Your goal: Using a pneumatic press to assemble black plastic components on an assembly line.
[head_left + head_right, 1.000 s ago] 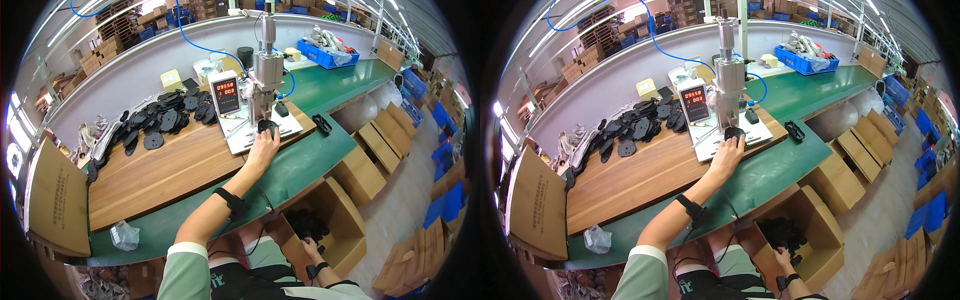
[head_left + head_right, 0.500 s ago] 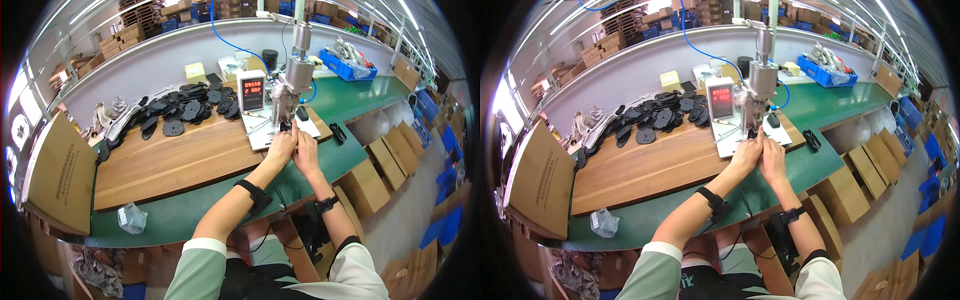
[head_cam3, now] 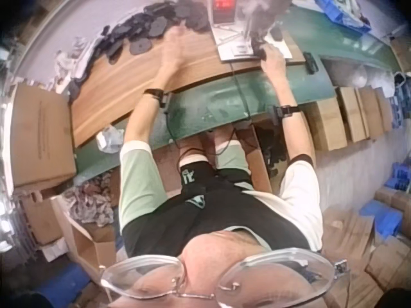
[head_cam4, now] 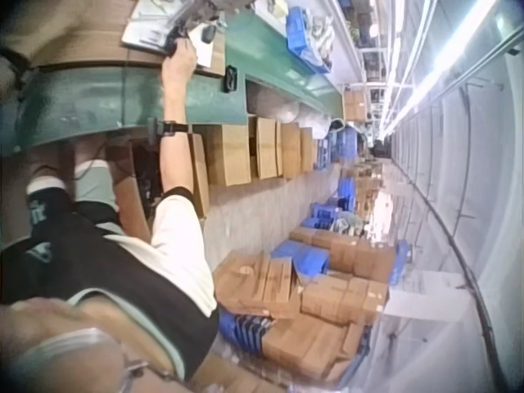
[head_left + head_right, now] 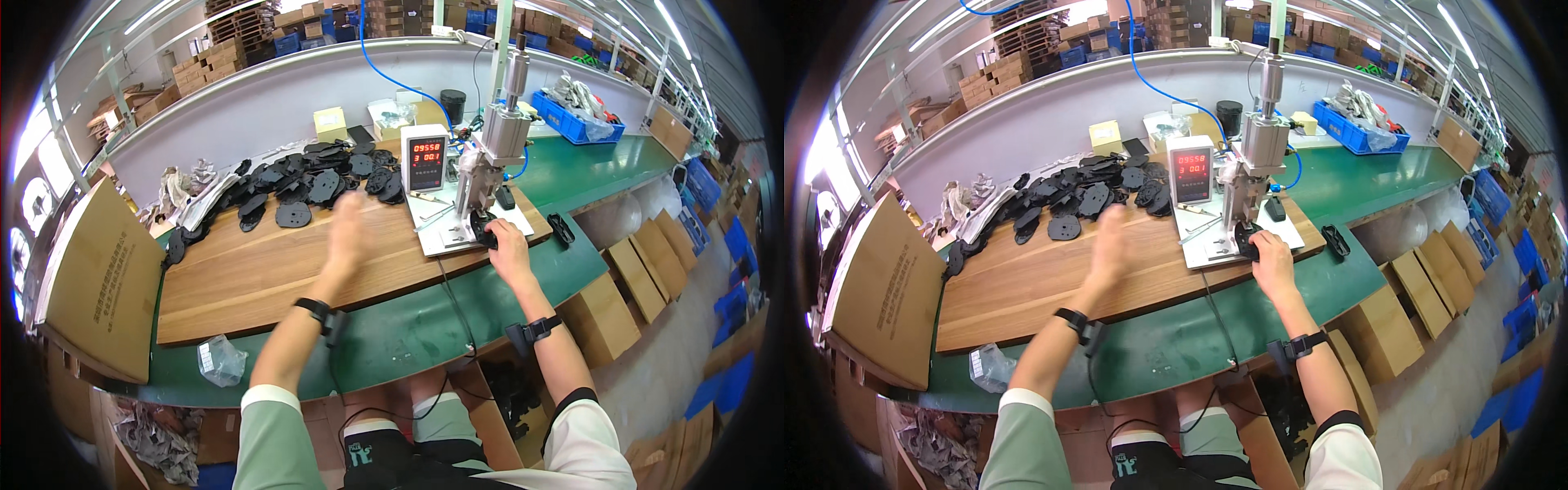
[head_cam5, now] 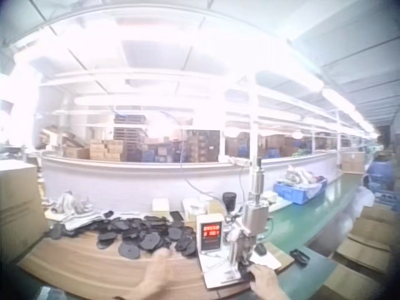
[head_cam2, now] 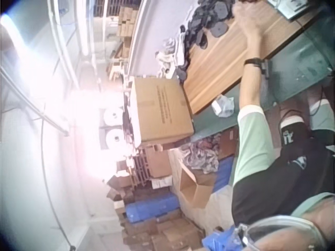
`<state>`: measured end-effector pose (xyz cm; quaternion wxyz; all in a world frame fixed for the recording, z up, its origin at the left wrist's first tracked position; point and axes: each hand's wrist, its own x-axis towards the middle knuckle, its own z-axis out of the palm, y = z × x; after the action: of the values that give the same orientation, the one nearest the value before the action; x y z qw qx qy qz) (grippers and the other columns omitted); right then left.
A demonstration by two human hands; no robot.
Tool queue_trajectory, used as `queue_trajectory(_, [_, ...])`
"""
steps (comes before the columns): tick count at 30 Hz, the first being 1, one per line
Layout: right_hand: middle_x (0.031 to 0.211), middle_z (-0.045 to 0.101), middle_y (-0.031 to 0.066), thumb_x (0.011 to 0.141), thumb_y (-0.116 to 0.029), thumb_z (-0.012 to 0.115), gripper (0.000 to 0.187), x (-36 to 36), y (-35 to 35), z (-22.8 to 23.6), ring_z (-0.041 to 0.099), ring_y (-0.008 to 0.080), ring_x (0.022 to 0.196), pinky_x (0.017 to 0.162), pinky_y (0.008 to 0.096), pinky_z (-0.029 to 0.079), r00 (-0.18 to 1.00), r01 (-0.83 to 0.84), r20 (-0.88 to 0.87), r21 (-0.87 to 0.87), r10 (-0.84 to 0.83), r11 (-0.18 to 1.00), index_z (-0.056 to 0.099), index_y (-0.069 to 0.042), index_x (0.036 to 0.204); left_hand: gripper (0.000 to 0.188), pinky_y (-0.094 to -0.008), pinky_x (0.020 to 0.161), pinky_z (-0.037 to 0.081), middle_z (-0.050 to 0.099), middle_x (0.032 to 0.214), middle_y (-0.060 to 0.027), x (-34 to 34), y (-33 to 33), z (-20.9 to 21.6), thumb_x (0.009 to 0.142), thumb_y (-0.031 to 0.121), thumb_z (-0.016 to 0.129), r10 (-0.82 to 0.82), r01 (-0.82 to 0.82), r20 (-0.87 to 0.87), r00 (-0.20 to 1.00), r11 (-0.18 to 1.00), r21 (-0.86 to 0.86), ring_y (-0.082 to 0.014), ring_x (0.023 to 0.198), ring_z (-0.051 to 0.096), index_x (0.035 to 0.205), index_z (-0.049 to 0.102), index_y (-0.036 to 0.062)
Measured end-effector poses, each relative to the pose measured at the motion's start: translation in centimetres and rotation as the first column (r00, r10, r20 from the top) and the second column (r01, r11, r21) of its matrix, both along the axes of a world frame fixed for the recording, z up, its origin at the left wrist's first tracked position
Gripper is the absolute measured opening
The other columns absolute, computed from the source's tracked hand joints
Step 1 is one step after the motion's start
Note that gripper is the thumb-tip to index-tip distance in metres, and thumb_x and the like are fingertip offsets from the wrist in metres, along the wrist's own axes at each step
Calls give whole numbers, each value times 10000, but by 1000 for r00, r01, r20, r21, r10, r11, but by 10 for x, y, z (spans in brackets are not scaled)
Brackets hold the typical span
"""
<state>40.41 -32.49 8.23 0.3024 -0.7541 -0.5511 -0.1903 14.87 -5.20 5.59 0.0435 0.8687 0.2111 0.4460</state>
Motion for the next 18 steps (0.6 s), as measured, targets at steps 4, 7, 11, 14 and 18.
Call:
queue_trajectory(4, [1096,658,90,688,64,741,394,-10,12,-2,630,341,1073,877,471,507,999,-31,-16,12,31,999,655,-72,1048,702,-502,1268,245,416,1584,-264,-95,83,-45,875,153,620,460,-502,-293,838,861,-84,-421,1526,306,1515,411,-42])
queue_trajectory(7, [1071,648,93,686,57,745,378,-8,6,-3,632,339,1052,862,479,510,1000,-25,-1,0,25,1000,656,-67,1032,689,-495,1265,244,373,1621,-245,-106,85,-55,912,209,625,415,-519,-406,814,834,-188,-412,1539,284,1526,411,-19])
queue_trajectory(11, [1014,624,94,681,49,762,346,4,-7,0,632,338,1007,857,470,520,999,21,30,-53,-19,998,661,-57,995,694,-511,1259,243,278,1678,-239,-85,56,-20,961,271,615,159,-394,-495,854,818,-418,-408,1555,251,1550,385,-16])
queue_trajectory(14, [1017,629,94,683,48,760,342,3,-8,3,631,338,998,858,467,521,999,25,33,-56,-23,998,662,-56,993,643,-533,1236,269,348,1616,-271,-86,48,-30,979,321,633,376,-436,-305,875,885,-162,-428,1515,301,1511,432,21])
queue_trajectory(18, [1015,630,93,691,54,743,316,-11,7,4,630,337,999,856,465,523,1000,-28,13,-29,29,999,661,-54,976,468,-555,1157,341,482,1397,-290,-108,72,-50,993,388,665,634,-634,-129,763,772,48,-464,1375,422,1344,539,106])
